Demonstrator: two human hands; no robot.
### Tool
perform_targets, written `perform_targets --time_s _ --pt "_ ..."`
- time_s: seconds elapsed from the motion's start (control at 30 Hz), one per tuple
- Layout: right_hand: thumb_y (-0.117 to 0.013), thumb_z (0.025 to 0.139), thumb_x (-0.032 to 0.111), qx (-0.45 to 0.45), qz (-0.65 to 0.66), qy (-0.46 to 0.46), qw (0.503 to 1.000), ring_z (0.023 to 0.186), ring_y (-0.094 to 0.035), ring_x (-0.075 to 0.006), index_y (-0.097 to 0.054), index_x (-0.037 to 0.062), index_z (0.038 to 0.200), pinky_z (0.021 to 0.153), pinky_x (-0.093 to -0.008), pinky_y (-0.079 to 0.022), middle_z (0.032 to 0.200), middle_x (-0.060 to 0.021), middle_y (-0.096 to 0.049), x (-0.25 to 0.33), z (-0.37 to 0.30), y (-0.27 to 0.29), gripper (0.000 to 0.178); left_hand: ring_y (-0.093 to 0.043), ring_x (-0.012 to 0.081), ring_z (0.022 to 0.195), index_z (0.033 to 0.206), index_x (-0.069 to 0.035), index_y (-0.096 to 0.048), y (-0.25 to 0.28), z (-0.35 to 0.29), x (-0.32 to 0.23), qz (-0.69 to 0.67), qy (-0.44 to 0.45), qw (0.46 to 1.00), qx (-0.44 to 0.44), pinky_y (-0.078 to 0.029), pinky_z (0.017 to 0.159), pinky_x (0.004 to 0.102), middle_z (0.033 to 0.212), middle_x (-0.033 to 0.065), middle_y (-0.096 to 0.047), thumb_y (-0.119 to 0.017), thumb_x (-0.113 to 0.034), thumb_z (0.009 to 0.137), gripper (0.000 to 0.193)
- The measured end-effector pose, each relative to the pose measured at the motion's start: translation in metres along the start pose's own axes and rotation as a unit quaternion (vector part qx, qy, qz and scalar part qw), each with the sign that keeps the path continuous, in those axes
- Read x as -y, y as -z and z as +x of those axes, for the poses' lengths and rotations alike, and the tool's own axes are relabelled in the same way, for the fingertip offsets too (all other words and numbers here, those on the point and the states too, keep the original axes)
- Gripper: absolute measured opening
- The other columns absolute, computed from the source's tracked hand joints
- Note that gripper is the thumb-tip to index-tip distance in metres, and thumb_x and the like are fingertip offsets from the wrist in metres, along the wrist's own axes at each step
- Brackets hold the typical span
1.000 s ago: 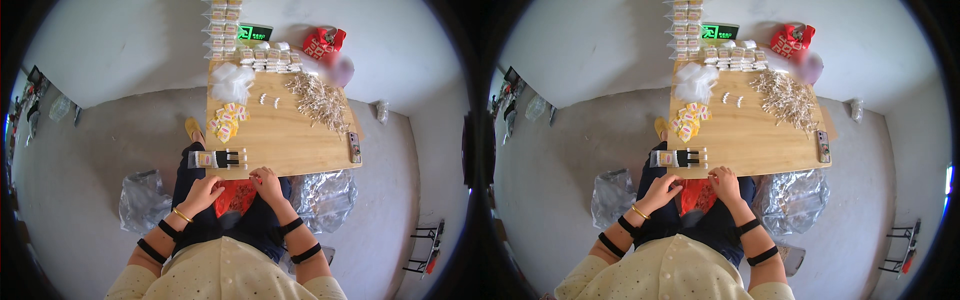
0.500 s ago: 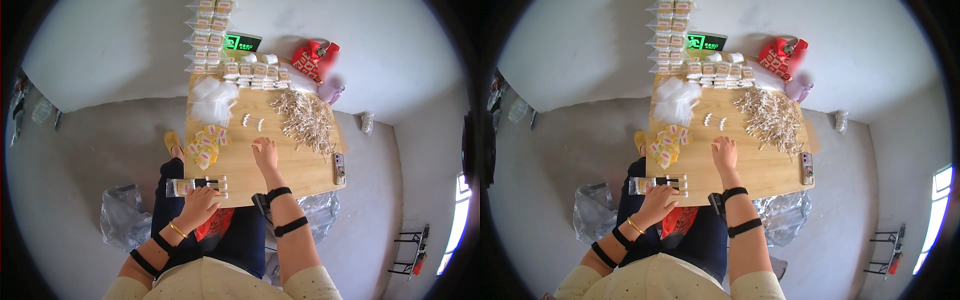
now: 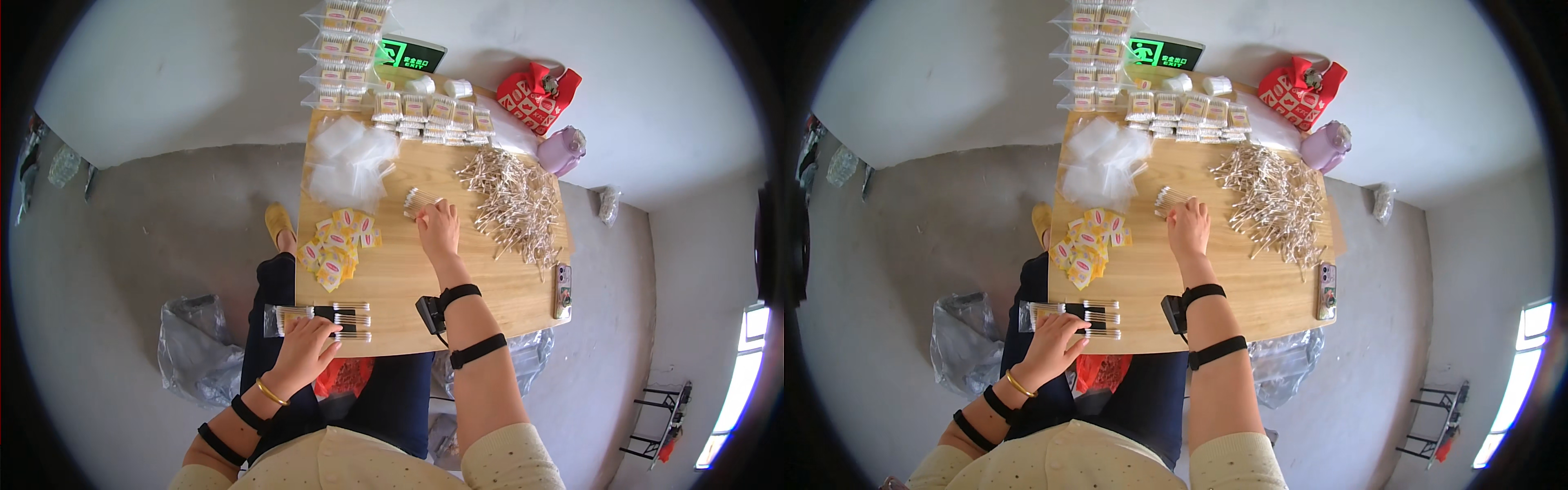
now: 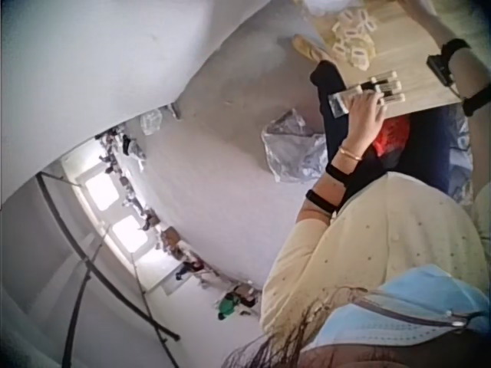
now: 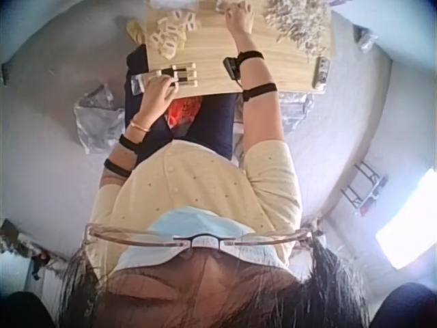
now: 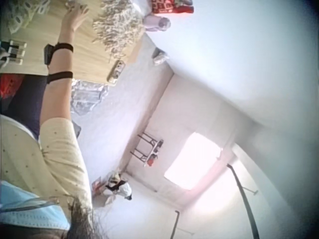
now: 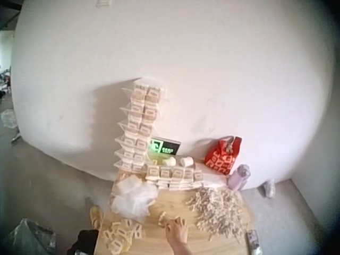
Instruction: The person arranges cotton swabs into neat rows on a wooden table and then places them into small plastic bags. They repeatedly pick up swabs, align them, and insert them into packaging, stacking the finished bags to the side.
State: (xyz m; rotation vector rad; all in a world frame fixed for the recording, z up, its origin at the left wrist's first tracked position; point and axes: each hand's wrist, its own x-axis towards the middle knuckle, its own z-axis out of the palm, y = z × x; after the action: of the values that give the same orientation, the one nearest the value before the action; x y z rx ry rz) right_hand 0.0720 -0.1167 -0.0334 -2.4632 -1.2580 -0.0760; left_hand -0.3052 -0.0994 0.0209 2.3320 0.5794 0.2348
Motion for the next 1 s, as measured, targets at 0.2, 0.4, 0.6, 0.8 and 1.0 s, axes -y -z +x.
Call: perform_targets --time_s 0.2,0.4,0.6,0.8,1.0 --pt "-0.075 0.085 0.015 0.014 0.020 0.015 1.000 0.108 -0.055 -0.0328 -0.070 0.0127 0.088 0.094 -0.0469 -0.046 0.105 -0.0087 -0.060 0.000 -0.060 0.008 0.007 -0.061 0.0283 0.105 0.117 -0.011 -0.067 -0.001 0.006 -0.009 0.007 -0.013 1.000 -0.001 -0.040 0.099 0.0436 0.110 0.0061 -0.065 -0.070 -0.022 0.093 0.026" --pt "-0.074 0.086 0.017 0.053 0.100 0.002 0.994 0.104 -0.056 -0.0340 -0.069 0.0130 0.092 0.090 -0.0482 -0.046 0.104 -0.0105 -0.060 0.010 -0.152 0.022 0.009 -0.061 0.0291 0.105 0.116 -0.011 -0.068 0.002 -0.001 -0.026 0.014 -0.035 0.999 0.012 -0.040 0.096 0.0439 0.112 0.0066 -0.066 -0.070 -0.020 0.093 0.025" --pt "-0.076 0.084 0.014 0.042 0.165 -0.040 0.985 0.102 -0.057 -0.0339 -0.067 0.0124 0.092 0.089 -0.0477 -0.047 0.102 -0.0103 -0.060 0.025 -0.193 0.030 0.011 -0.061 0.0280 0.103 0.114 -0.011 -0.069 -0.013 -0.009 -0.038 0.011 -0.060 0.998 0.025 -0.040 0.093 0.0425 0.112 0.0060 -0.067 -0.071 -0.021 0.093 0.024" --pt "-0.076 0.084 0.014 0.013 0.140 -0.004 0.990 0.103 -0.057 -0.0331 -0.068 0.0140 0.090 0.089 -0.0474 -0.047 0.101 -0.0092 -0.059 0.020 -0.200 0.037 0.010 -0.062 0.0270 0.103 0.114 -0.012 -0.069 -0.017 -0.024 -0.042 0.036 -0.072 0.997 0.016 -0.040 0.093 0.0415 0.110 0.0055 -0.067 -0.073 -0.022 0.092 0.025" --pt "-0.075 0.085 0.014 0.033 0.128 0.006 0.991 0.101 -0.059 -0.0326 -0.070 0.0125 0.091 0.088 -0.0469 -0.047 0.100 -0.0093 -0.062 0.029 -0.199 0.042 0.008 -0.066 0.0224 0.096 0.115 -0.010 -0.071 -0.010 -0.024 -0.042 -0.009 -0.041 0.999 0.003 -0.044 0.084 0.0370 0.102 0.0059 -0.069 -0.074 -0.018 0.091 0.026"
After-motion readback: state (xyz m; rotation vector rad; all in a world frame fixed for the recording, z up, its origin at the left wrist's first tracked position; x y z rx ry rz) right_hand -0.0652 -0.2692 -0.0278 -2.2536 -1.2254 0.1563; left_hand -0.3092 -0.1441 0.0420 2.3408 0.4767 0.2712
